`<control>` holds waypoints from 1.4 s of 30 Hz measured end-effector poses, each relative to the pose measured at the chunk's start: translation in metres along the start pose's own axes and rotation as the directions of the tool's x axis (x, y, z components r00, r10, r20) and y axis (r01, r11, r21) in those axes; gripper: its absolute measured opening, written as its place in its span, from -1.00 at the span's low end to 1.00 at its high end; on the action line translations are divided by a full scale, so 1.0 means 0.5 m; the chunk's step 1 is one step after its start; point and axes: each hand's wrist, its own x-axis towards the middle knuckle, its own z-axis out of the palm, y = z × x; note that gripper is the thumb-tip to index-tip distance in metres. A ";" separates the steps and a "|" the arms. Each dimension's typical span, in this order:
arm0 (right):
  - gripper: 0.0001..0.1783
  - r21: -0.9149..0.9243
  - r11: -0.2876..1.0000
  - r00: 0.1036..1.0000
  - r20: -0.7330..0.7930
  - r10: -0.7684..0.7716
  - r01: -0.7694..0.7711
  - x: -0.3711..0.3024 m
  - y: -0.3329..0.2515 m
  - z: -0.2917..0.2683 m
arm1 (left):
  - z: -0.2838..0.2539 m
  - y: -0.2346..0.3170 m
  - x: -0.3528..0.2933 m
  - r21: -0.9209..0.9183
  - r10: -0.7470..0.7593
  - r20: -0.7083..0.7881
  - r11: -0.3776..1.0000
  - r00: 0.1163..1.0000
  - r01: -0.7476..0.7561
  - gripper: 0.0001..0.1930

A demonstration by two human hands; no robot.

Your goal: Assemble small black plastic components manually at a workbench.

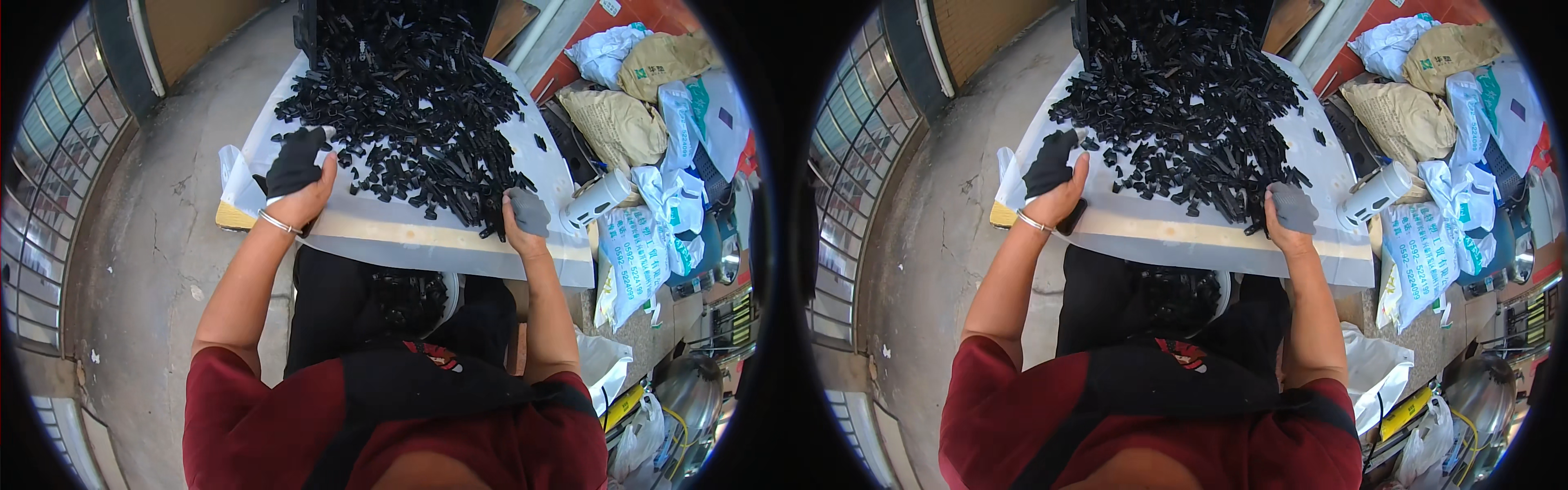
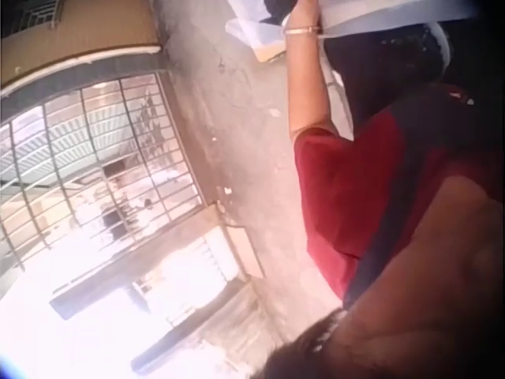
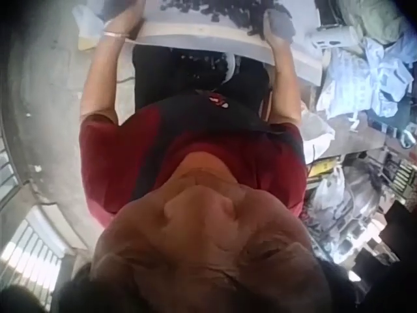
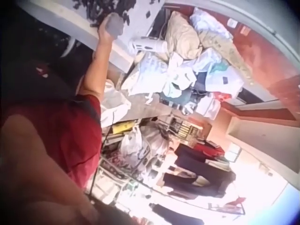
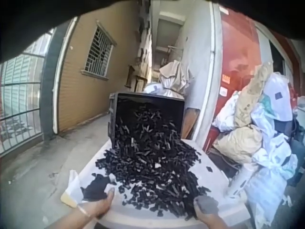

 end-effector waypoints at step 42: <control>-0.70 0.492 0.819 0.946 0.027 0.324 -0.295 -0.061 -0.081 -0.009 | 0.184 0.099 0.066 0.032 0.365 0.312 0.919 0.877 -0.394 -0.86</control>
